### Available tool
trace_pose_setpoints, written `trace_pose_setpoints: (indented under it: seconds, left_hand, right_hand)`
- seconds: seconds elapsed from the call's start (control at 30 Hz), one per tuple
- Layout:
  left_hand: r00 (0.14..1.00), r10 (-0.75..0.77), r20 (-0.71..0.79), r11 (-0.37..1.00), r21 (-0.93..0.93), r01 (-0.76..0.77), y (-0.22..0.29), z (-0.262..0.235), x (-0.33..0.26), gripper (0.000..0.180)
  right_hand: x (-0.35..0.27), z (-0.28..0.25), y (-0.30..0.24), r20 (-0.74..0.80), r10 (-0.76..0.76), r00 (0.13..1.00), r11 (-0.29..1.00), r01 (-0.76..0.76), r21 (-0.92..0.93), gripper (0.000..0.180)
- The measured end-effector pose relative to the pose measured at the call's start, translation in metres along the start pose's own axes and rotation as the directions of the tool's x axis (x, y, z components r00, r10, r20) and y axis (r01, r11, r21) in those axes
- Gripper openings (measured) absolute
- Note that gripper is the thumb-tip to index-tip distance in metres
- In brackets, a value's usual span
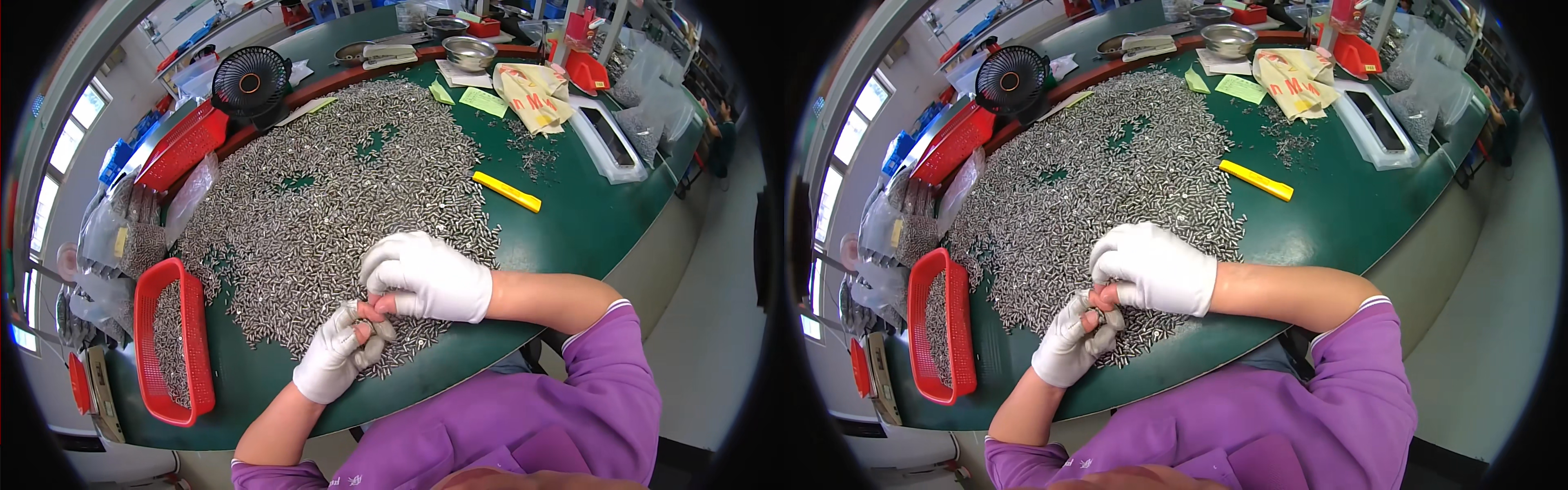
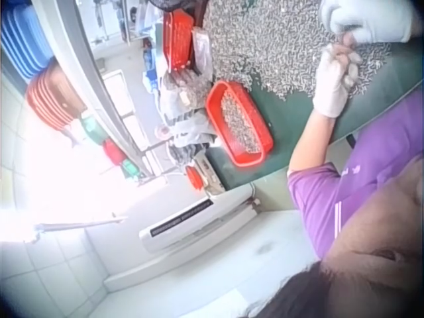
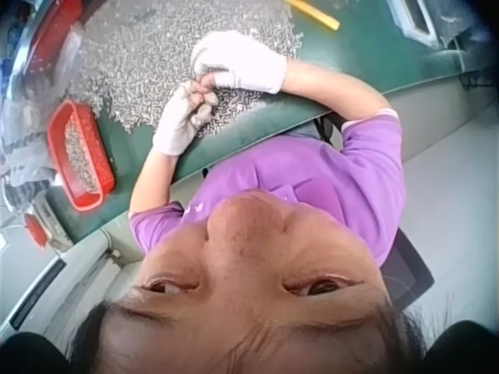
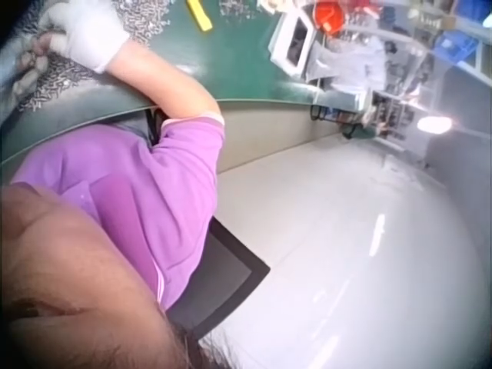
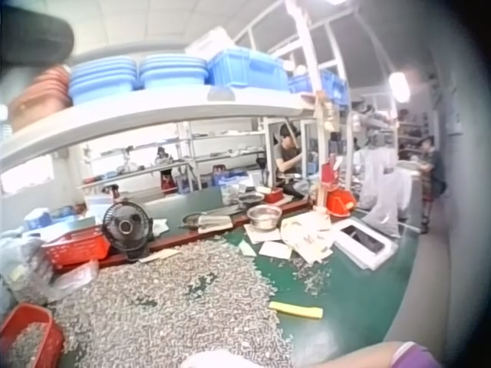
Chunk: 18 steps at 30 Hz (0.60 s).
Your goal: Sorting small metal hardware components by hand on a workbench.
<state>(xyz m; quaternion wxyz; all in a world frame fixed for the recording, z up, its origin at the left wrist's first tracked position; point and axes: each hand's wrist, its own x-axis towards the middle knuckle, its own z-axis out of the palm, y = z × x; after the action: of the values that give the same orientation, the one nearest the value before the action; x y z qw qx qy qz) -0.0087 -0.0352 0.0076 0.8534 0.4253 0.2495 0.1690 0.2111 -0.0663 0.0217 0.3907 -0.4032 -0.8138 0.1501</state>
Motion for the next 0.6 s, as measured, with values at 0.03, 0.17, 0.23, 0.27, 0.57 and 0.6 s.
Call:
trace_pose_setpoints:
  seconds: [0.03, 0.17, 0.23, 0.27, 0.57, 0.6]
  left_hand:
    - [0.998, -0.032, 0.045, 0.999, -0.008, 0.032, 0.001, 0.0, 0.001, 0.036]
    - [0.996, -0.065, 0.067, 0.997, -0.03, 0.067, -0.002, 0.0, -0.001, 0.034]
    - [0.995, -0.071, 0.071, 0.997, -0.029, 0.073, -0.004, 0.0, -0.002, 0.032]
    - [0.996, -0.069, 0.061, 0.996, -0.045, 0.072, -0.004, 0.0, -0.002, 0.03]
    - [1.0, -0.002, 0.005, 0.994, -0.112, 0.002, 0.0, -0.008, 0.001, 0.024]
    - [0.999, 0.021, 0.049, 0.994, -0.108, -0.016, 0.002, -0.008, 0.003, 0.025]
  right_hand:
    - [-0.002, 0.003, -0.001, 0.023, 0.003, 1.0, 0.999, -0.004, 0.047, 0.021]
    - [-0.006, 0.012, -0.003, 0.044, -0.01, 0.999, 0.988, 0.003, 0.155, 0.019]
    - [-0.009, 0.014, -0.002, 0.044, -0.005, 0.999, 0.98, -0.004, 0.197, 0.018]
    - [-0.01, 0.015, -0.002, 0.049, -0.008, 0.999, 0.98, -0.002, 0.2, 0.018]
    - [-0.006, 0.013, -0.002, 0.029, 0.083, 0.996, 0.973, -0.087, 0.212, 0.03]
    - [-0.004, 0.009, 0.001, 0.001, 0.055, 0.998, 0.987, -0.055, 0.15, 0.031]
